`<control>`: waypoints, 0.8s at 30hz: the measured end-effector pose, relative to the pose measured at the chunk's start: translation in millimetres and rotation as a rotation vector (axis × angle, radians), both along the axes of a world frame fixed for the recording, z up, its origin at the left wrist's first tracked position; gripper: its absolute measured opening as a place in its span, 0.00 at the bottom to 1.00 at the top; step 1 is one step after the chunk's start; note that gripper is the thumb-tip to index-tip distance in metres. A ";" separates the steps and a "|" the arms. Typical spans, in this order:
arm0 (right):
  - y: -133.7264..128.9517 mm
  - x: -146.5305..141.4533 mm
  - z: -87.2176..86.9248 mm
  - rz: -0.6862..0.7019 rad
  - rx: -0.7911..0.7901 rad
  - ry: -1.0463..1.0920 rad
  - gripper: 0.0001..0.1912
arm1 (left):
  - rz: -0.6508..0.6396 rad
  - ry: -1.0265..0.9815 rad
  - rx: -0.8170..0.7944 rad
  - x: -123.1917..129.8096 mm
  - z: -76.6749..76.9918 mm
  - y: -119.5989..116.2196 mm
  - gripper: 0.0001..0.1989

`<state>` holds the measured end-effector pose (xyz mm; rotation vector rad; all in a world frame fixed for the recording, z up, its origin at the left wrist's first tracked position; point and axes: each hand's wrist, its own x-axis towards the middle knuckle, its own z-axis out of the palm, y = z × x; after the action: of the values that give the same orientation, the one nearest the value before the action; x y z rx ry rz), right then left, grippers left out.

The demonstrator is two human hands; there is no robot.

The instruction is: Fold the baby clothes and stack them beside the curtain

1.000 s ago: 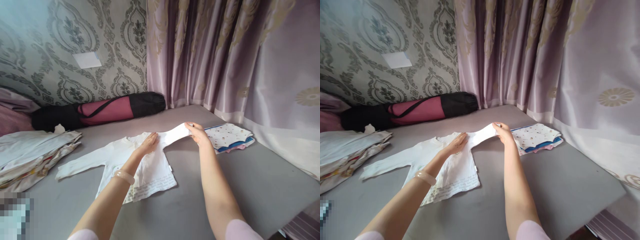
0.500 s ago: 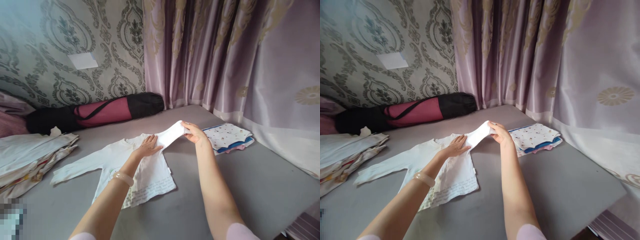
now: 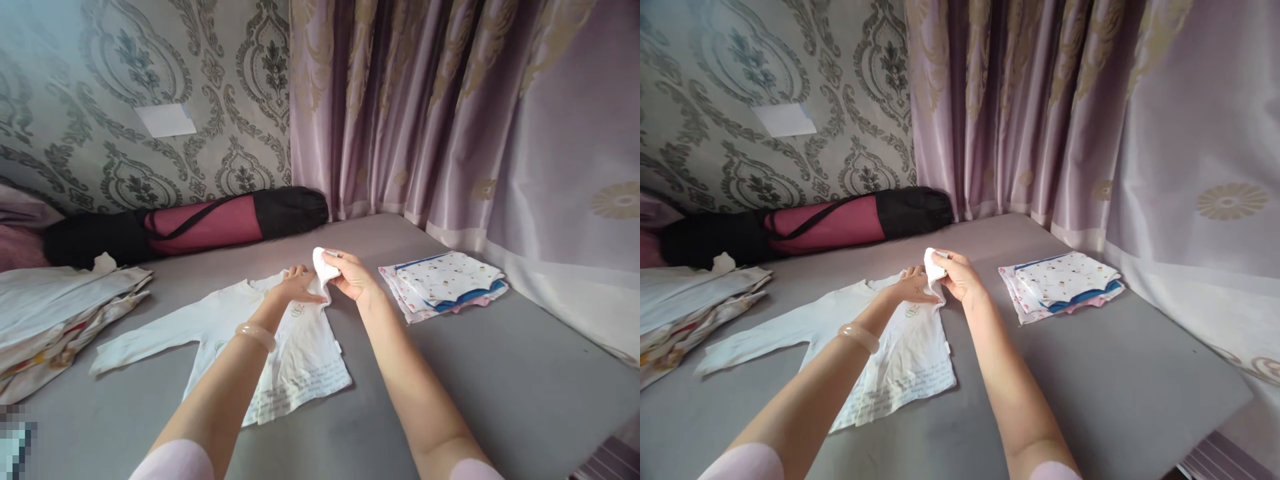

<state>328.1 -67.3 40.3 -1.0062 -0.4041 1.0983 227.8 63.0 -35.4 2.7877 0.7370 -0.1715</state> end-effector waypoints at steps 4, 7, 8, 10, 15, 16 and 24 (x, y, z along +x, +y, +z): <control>2.5 -4.8 -1.2 -0.040 0.002 0.014 0.08 | 0.012 -0.027 -0.045 -1.5 5.3 -3.1 0.49; 3.9 -3.4 -2.9 -0.109 0.007 0.025 0.07 | 0.058 -0.156 -0.177 -13.4 9.0 -4.4 0.49; 5.1 -3.3 -3.8 -0.129 0.006 0.015 0.07 | 0.090 -0.221 -0.238 -20.2 10.0 -4.0 0.49; 9.0 -5.6 -6.6 -0.165 -0.009 -0.031 0.09 | 0.196 -0.375 -0.389 -37.9 11.8 -2.3 0.44; 24.3 -33.2 -21.2 -0.202 -0.053 -0.275 0.16 | 0.583 -0.778 -0.894 -88.4 13.3 2.6 0.32; 26.5 -41.4 -25.0 -0.148 -0.024 -0.312 0.18 | 0.649 -0.838 -0.980 -95.9 12.2 2.9 0.32; 23.1 -51.2 -39.0 0.379 0.075 -0.385 0.24 | 0.823 -0.994 -1.259 -114.2 -0.9 3.9 0.38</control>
<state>276.9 -44.2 1.3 -1.1016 -0.9716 1.2135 113.6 66.9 -36.4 1.0106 0.9084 0.6249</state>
